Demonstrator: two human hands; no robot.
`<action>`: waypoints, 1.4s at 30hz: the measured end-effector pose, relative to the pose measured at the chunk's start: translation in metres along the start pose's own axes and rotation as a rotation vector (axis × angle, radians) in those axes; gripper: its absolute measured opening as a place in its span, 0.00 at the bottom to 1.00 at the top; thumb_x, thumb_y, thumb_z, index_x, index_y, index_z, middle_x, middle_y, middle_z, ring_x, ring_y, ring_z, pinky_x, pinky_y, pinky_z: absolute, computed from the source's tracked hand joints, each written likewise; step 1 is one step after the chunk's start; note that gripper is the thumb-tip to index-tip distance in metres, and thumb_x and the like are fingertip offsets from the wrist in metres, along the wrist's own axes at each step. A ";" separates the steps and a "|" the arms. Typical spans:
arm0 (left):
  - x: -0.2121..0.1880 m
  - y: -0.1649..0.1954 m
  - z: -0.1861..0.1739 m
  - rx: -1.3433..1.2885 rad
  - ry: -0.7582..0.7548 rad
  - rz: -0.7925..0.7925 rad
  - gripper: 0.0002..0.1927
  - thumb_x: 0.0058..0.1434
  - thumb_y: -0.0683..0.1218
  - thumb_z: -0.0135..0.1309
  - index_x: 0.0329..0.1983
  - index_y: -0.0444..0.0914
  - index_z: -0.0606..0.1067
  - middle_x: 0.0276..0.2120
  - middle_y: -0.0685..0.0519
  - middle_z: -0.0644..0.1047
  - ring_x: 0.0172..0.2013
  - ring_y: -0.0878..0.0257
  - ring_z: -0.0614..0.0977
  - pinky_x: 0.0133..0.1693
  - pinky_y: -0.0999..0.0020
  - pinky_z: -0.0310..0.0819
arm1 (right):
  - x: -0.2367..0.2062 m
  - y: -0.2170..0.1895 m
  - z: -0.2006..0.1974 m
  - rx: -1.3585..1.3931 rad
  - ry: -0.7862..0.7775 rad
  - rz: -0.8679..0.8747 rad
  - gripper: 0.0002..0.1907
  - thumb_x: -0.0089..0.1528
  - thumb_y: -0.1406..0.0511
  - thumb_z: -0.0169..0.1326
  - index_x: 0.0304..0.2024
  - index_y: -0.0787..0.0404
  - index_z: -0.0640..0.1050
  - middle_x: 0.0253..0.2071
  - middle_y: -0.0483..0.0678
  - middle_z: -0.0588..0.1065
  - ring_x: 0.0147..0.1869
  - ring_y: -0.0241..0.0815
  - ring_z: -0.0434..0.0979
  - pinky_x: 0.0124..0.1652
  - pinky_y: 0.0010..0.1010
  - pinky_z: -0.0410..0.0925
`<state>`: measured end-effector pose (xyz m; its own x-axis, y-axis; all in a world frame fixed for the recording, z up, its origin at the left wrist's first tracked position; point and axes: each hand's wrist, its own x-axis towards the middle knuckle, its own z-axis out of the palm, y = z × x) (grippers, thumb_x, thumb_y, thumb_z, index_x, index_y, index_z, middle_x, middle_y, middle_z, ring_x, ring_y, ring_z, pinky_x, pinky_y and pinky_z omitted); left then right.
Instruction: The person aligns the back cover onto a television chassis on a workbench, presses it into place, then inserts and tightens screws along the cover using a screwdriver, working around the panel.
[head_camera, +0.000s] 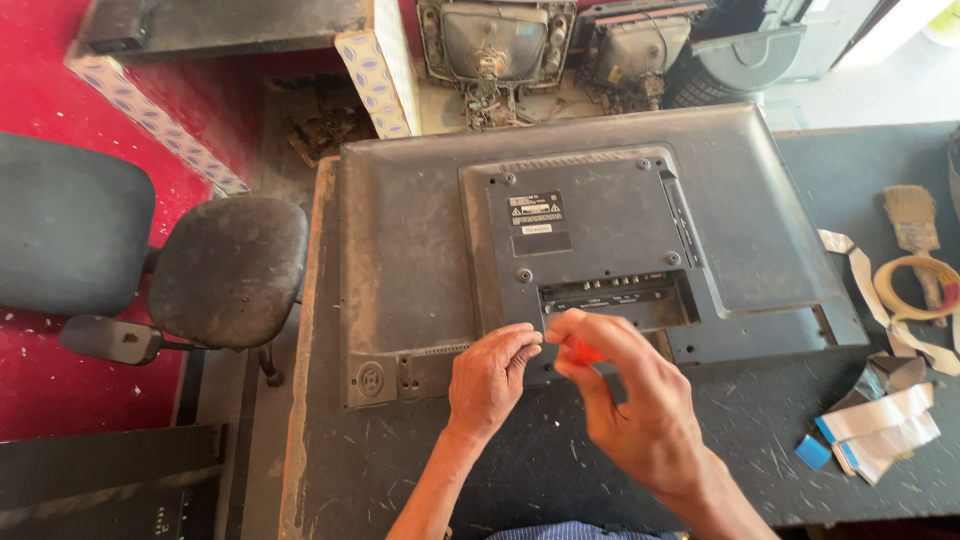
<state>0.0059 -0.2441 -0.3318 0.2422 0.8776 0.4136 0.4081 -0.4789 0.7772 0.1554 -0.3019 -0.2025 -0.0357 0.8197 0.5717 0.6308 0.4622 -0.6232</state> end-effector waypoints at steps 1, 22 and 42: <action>0.000 0.000 0.000 -0.006 0.004 0.002 0.07 0.62 0.45 0.61 0.42 0.40 0.81 0.42 0.50 0.84 0.42 0.51 0.86 0.41 0.62 0.81 | 0.000 0.000 0.000 -0.071 0.018 -0.010 0.28 0.59 0.74 0.63 0.60 0.60 0.71 0.51 0.51 0.78 0.44 0.41 0.84 0.41 0.30 0.78; -0.002 -0.002 0.001 0.006 -0.010 -0.019 0.07 0.62 0.45 0.61 0.42 0.41 0.81 0.42 0.50 0.84 0.43 0.51 0.86 0.41 0.62 0.80 | 0.000 0.001 0.000 -0.039 -0.056 0.044 0.30 0.57 0.73 0.63 0.62 0.60 0.70 0.54 0.56 0.77 0.43 0.41 0.83 0.44 0.33 0.76; -0.001 -0.003 0.002 0.021 -0.006 -0.019 0.07 0.62 0.46 0.61 0.42 0.41 0.81 0.43 0.50 0.84 0.43 0.51 0.86 0.41 0.62 0.81 | -0.006 0.001 0.003 -0.020 -0.045 0.084 0.26 0.61 0.75 0.59 0.61 0.58 0.70 0.56 0.56 0.77 0.44 0.43 0.83 0.45 0.34 0.76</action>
<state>0.0059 -0.2439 -0.3357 0.2396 0.8866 0.3956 0.4309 -0.4623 0.7750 0.1533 -0.3058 -0.2084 -0.0165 0.8698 0.4932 0.6481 0.3849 -0.6571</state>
